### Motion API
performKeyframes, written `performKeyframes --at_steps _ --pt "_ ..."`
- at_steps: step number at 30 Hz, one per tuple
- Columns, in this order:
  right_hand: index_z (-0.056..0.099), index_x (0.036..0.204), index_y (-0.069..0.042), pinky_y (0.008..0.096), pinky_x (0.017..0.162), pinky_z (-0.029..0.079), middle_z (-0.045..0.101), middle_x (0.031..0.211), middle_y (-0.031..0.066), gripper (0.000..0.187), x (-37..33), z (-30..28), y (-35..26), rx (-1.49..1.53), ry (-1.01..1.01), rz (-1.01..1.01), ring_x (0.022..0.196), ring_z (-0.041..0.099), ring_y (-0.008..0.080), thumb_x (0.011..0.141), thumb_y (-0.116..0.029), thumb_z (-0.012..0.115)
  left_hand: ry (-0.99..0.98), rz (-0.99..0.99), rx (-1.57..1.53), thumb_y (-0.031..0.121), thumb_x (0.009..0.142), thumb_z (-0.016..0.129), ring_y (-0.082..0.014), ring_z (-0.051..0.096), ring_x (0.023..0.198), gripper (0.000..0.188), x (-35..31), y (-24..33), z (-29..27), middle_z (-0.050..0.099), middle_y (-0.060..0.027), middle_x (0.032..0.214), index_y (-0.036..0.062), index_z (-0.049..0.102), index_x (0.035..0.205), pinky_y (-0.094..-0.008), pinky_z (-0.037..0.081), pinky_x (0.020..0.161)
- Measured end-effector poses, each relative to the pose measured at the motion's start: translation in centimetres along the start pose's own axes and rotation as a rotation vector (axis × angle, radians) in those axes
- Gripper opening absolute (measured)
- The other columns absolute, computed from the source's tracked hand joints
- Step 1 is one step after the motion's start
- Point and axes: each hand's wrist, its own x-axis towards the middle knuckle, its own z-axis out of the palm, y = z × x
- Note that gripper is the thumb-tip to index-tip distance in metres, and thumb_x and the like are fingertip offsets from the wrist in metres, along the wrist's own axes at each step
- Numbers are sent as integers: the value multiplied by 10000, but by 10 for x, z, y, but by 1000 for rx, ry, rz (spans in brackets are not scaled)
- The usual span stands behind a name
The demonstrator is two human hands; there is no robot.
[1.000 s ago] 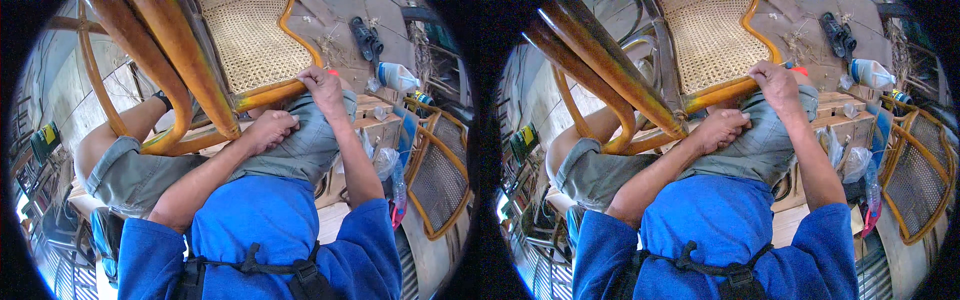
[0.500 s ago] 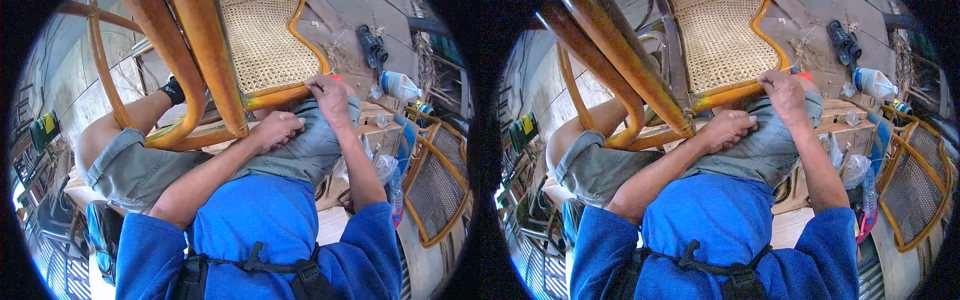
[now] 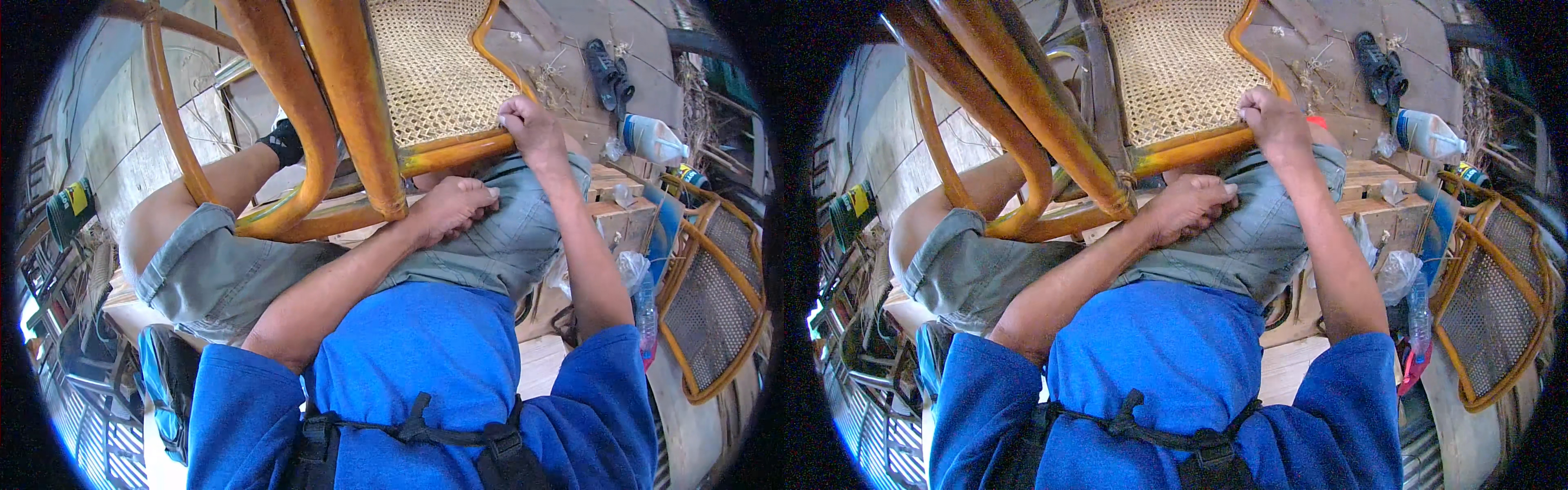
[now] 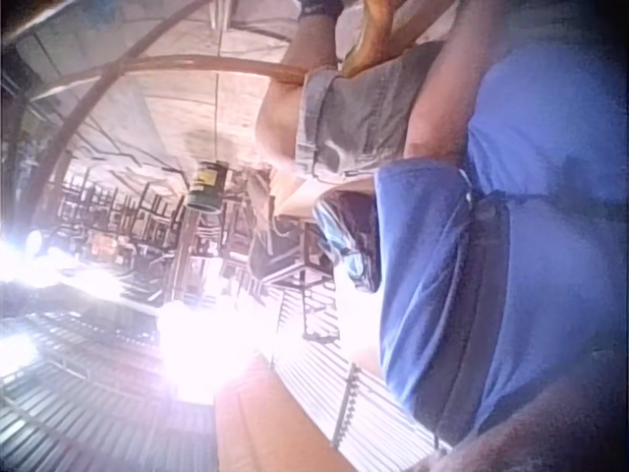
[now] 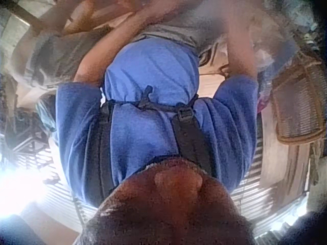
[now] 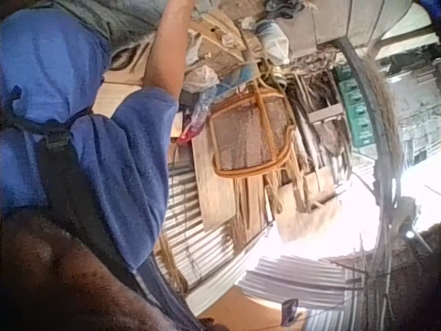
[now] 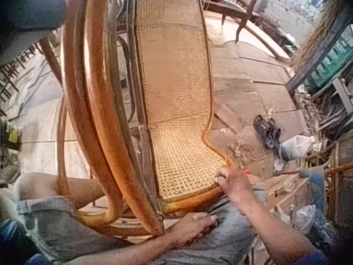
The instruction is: The person weaves a natural fiber cord into the frame of a rattan chair seat. They use a hammer to tap the cord into place and a red bottle to apply liquid to the cord during the process.
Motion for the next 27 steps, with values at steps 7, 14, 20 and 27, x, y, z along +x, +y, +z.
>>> performKeyframes --at_steps 7,14,20,27 --pt "571 834 -43 308 656 473 620 759 100 86 -5 0 1 35 -5 -55 717 613 210 784 -111 585 11 22 3 398 878 533 -40 317 428 305 -2 0 1 380 67 570 109 570 787 -202 228 349" --pt "550 817 -46 353 649 472 596 760 115 67 -8 -3 -3 60 -40 -162 735 608 272 783 -98 573 16 13 -1 405 878 525 -41 314 432 318 -2 2 1 385 62 579 102 564 791 -208 232 350" --pt "532 787 -38 339 649 465 576 745 117 46 -12 -1 -1 121 5 -219 736 596 269 788 -71 564 18 22 -7 410 868 537 -40 313 430 307 -4 3 -1 384 64 575 113 563 794 -207 229 351" --pt "557 823 -41 320 662 466 596 769 107 81 -8 -4 6 170 -84 -150 748 602 258 779 -98 595 10 40 -14 409 858 547 -37 315 431 307 -6 3 -2 383 64 571 110 572 793 -210 236 353"
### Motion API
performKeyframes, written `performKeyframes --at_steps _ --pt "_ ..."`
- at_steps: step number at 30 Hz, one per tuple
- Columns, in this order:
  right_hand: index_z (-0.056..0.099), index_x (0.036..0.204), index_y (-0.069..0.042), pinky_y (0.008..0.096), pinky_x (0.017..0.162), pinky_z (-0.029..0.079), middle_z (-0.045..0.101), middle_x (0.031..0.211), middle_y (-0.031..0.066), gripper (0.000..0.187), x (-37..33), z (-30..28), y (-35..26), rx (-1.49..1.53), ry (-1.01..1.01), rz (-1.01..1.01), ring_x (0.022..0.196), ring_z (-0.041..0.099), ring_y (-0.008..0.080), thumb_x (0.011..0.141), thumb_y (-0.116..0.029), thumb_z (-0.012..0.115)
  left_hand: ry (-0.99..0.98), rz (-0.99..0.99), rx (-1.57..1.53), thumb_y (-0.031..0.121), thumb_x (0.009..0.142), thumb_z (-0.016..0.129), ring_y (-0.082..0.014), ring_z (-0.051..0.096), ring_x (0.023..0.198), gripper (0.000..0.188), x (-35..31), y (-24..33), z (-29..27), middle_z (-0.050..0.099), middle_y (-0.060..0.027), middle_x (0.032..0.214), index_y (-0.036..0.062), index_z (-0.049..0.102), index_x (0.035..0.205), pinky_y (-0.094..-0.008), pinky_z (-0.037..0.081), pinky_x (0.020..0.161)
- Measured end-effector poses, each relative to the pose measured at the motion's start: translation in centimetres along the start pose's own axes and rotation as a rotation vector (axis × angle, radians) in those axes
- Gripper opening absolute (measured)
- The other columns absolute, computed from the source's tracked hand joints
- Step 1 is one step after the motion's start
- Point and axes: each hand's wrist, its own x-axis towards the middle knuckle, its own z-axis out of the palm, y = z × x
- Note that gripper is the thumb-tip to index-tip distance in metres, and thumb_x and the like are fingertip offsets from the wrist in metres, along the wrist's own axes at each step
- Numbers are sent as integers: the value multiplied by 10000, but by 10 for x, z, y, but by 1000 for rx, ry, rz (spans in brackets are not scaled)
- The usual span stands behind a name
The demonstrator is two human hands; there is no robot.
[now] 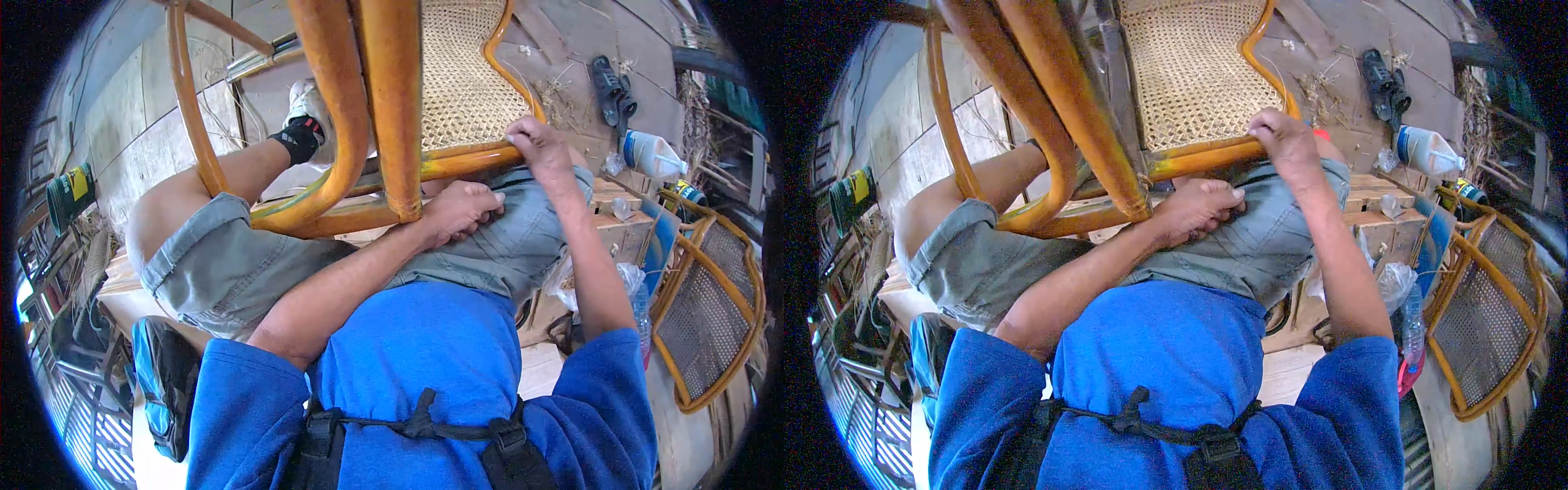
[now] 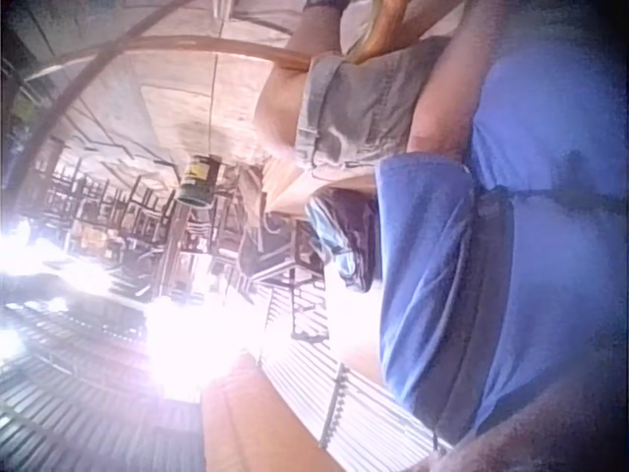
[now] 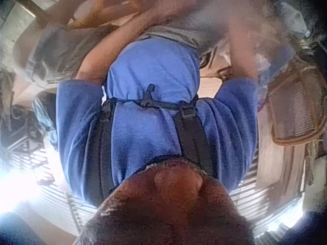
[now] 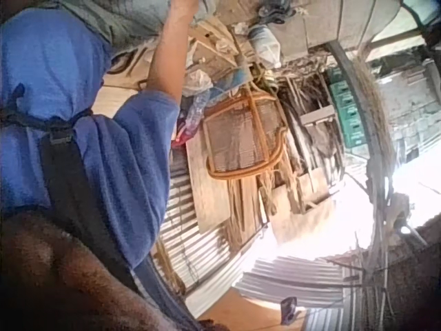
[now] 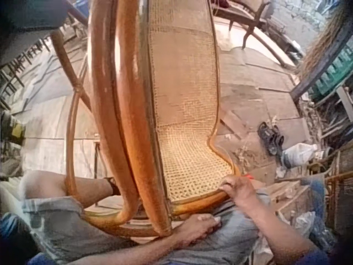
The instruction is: The person weaves a natural fiber cord into the frame of a rattan chair seat. They use a hammer to tap the cord into place and a red bottle to apply liquid to the cord during the process.
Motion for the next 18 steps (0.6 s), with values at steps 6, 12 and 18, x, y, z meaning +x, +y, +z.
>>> performKeyframes --at_steps 6,12,18 --pt "585 857 -50 352 670 470 620 788 124 133 0 17 -16 -129 174 196 743 611 279 798 -169 584 40 28 35 385 852 548 -54 331 426 305 2 0 1 390 54 568 90 589 786 -223 250 350" --pt "606 835 -57 393 674 476 627 801 137 122 6 20 -26 -384 156 179 751 607 320 803 -157 544 46 34 61 375 847 547 -69 341 415 306 6 -2 -2 406 43 560 77 606 806 -237 258 345" --pt "619 855 -55 383 725 464 613 825 147 125 17 3 -14 -391 -99 70 814 588 315 810 -143 542 60 51 112 389 844 555 -86 349 392 313 3 4 -1 392 23 505 84 594 784 -257 264 342"
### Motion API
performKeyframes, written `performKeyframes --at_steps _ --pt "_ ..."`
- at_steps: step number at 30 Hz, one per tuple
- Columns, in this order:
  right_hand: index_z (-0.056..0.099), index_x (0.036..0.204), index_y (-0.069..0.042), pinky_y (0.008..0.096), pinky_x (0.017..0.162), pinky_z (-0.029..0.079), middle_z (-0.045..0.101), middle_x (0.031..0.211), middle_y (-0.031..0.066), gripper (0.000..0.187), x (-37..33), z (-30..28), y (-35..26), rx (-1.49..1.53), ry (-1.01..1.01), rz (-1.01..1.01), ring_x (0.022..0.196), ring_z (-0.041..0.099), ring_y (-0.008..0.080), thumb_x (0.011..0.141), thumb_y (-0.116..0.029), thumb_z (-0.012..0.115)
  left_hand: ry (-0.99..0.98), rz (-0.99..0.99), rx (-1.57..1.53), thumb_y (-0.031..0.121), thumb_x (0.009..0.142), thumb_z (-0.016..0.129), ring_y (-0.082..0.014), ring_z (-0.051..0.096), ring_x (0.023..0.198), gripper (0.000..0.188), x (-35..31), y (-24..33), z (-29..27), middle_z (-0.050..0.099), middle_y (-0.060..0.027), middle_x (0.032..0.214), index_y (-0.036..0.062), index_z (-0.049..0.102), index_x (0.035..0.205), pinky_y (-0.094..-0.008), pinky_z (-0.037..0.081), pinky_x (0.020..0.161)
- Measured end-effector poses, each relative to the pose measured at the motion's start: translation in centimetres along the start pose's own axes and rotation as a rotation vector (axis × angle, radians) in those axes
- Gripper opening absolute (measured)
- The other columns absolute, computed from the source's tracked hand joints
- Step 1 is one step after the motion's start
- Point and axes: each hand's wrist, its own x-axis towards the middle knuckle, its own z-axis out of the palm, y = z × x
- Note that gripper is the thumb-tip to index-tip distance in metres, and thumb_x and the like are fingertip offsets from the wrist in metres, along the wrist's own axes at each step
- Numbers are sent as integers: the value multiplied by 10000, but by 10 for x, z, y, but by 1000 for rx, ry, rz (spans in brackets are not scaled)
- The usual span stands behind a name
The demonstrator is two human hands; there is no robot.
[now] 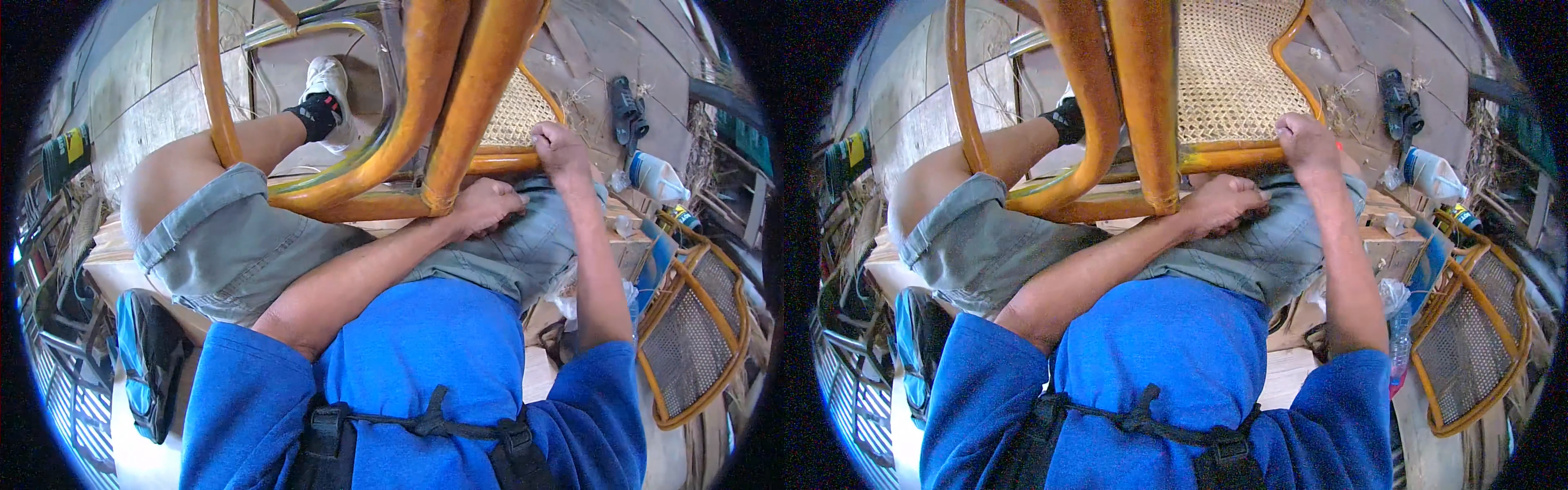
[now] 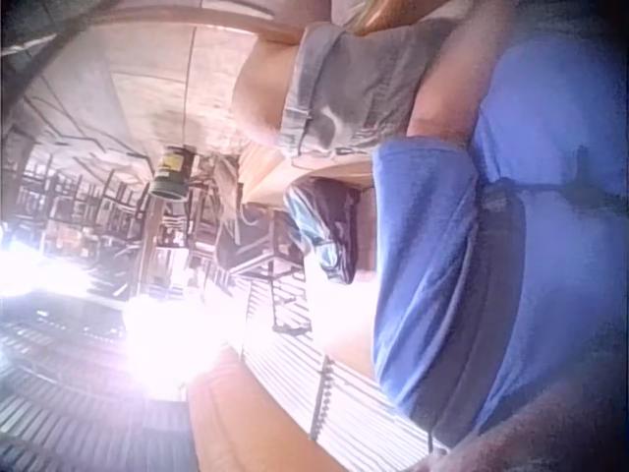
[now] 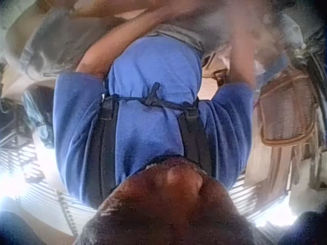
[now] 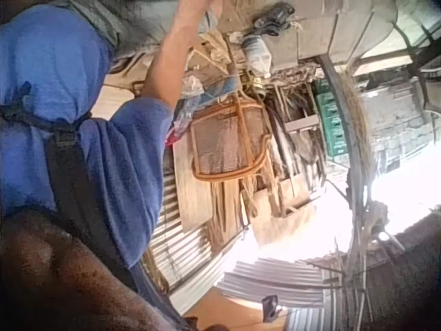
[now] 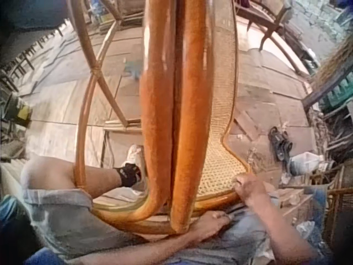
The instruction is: The person weaves a natural fiber cord into the frame of a rattan chair seat. They use a hammer to tap the cord into place and a red bottle to apply liquid to the cord during the process.
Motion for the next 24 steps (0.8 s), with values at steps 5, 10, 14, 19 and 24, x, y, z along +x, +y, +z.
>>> performKeyframes --at_steps 5,10,14,19,24 --pt "616 879 -39 368 763 450 596 847 148 110 0 -10 4 77 -89 -135 852 568 311 811 -99 554 21 29 17 406 842 564 -86 341 376 327 5 -5 1 387 27 498 87 584 772 -263 263 336" --pt "599 877 -36 362 741 445 581 831 140 91 -3 -7 5 125 -40 -153 821 562 302 821 -78 540 -2 45 -9 411 836 575 -85 337 372 329 8 -7 0 381 34 495 102 551 727 -262 258 331" --pt "567 897 -29 346 755 439 563 841 128 85 -7 -3 10 159 -4 -200 821 553 270 822 -47 531 8 26 -4 407 835 574 -82 333 378 331 7 -5 0 375 35 495 113 517 695 -254 253 331" --pt "541 911 -33 336 762 428 540 841 118 86 -9 -4 4 85 -29 -176 816 531 258 826 -33 527 -9 18 -8 404 833 570 -79 339 394 327 9 -6 -1 383 30 505 111 526 695 -252 262 341" --pt "541 920 -42 328 754 429 537 843 119 89 -8 -5 5 18 -1 -259 817 534 258 836 -36 517 28 94 51 422 828 559 -94 398 431 359 10 -9 0 432 7 525 73 585 749 -273 313 378"
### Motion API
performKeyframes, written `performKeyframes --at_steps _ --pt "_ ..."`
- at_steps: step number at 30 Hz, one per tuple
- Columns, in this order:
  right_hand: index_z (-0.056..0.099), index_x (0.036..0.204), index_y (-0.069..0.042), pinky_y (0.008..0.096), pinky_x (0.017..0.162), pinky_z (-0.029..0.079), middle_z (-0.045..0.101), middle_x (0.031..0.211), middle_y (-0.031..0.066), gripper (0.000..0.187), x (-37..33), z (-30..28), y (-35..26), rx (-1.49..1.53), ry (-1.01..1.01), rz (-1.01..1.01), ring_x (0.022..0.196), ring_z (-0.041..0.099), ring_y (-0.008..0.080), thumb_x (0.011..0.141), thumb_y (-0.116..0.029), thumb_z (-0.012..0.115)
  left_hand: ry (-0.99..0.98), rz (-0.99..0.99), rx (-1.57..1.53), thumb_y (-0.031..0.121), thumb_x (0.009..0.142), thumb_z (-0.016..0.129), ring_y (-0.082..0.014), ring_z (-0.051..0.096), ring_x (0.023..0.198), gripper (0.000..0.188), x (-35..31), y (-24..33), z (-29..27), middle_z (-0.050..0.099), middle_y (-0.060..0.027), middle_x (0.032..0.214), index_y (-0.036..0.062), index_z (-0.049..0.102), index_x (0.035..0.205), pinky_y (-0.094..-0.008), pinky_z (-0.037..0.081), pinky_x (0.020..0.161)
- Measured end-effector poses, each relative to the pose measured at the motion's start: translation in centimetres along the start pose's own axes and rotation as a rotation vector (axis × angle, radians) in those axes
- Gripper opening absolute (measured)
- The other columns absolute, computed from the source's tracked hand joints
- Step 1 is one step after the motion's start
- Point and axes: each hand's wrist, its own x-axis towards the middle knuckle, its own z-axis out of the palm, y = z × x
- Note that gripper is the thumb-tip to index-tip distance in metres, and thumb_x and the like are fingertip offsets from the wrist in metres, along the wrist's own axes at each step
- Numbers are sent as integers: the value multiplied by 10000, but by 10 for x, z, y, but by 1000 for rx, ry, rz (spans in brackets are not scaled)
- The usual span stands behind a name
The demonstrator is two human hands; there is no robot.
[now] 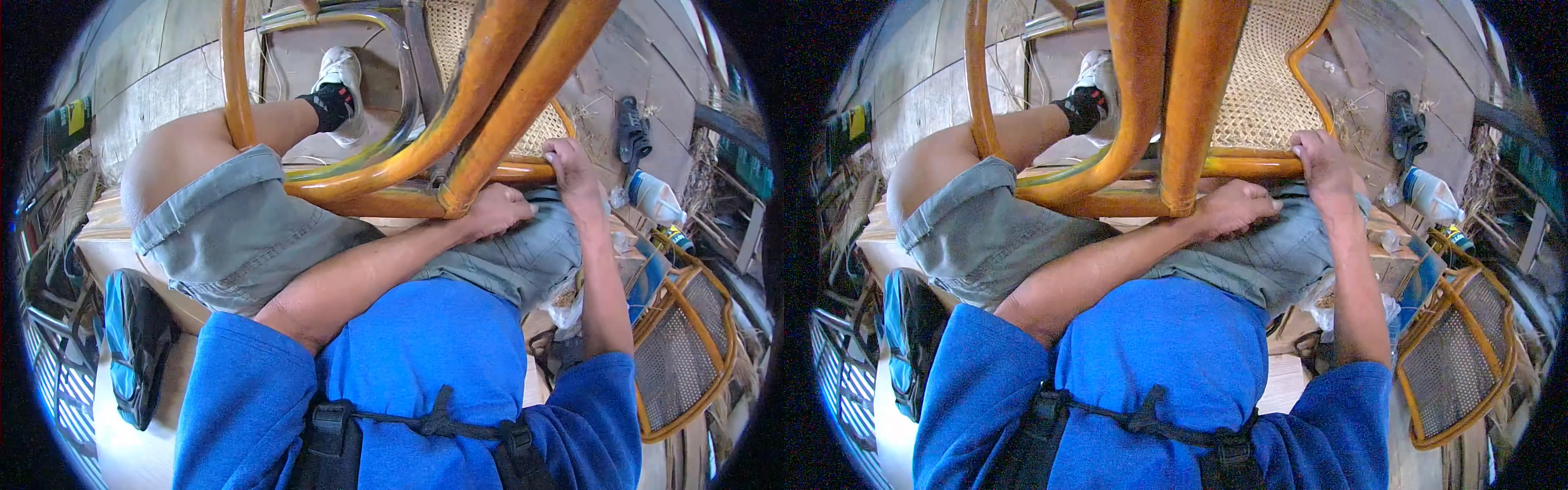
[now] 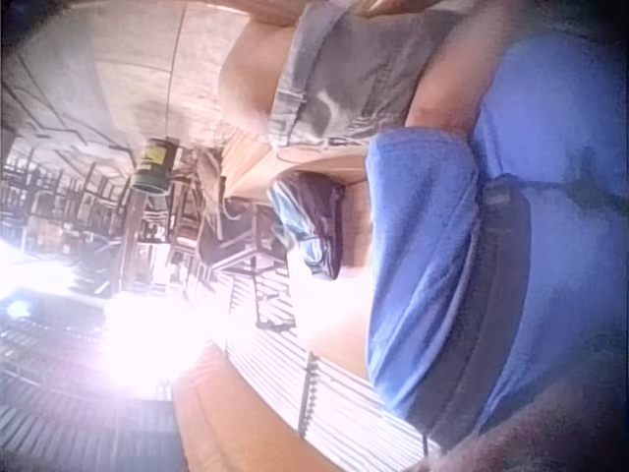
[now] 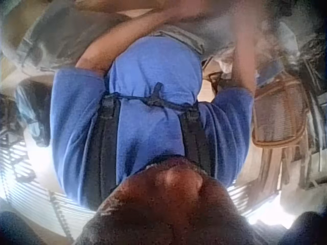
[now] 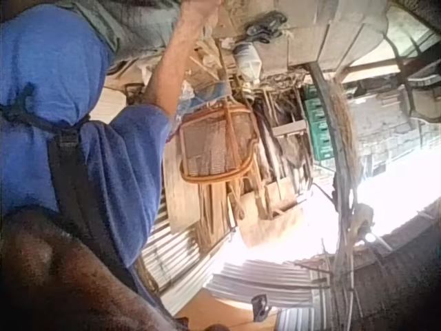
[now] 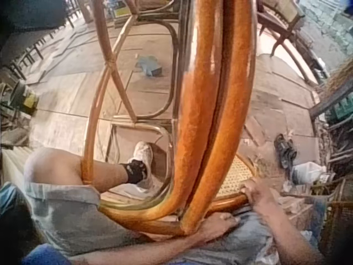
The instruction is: The person weaves a natural fiber cord into the frame of a rattan chair seat. They use a hammer to tap the cord into place and a red bottle to apply liquid to the cord during the process.
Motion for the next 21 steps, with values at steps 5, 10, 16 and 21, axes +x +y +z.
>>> performKeyframes --at_steps 5,10,16,21 --pt "544 916 -39 330 741 440 551 842 119 82 -7 5 2 -4 54 3 810 550 264 840 -42 514 -14 -3 50 437 822 555 -105 433 445 388 1 1 -2 471 -9 542 56 608 777 -291 343 400" --pt "555 933 -38 320 747 446 565 849 124 101 -11 9 1 -7 111 21 817 562 261 842 -26 513 -18 4 65 434 817 554 -104 444 448 382 -2 4 -4 487 -15 548 58 619 786 -290 355 403" --pt "578 938 -38 314 763 451 582 865 119 114 -14 11 8 60 133 27 836 577 248 838 -22 525 -4 29 80 430 817 554 -110 437 427 377 2 2 -2 482 -16 541 60 620 786 -293 347 382" --pt "577 908 -53 382 741 449 584 831 131 106 -8 8 11 143 66 73 811 569 304 844 -102 509 3 11 74 426 816 564 -117 435 415 365 3 2 -2 481 -20 539 65 619 791 -298 350 376"
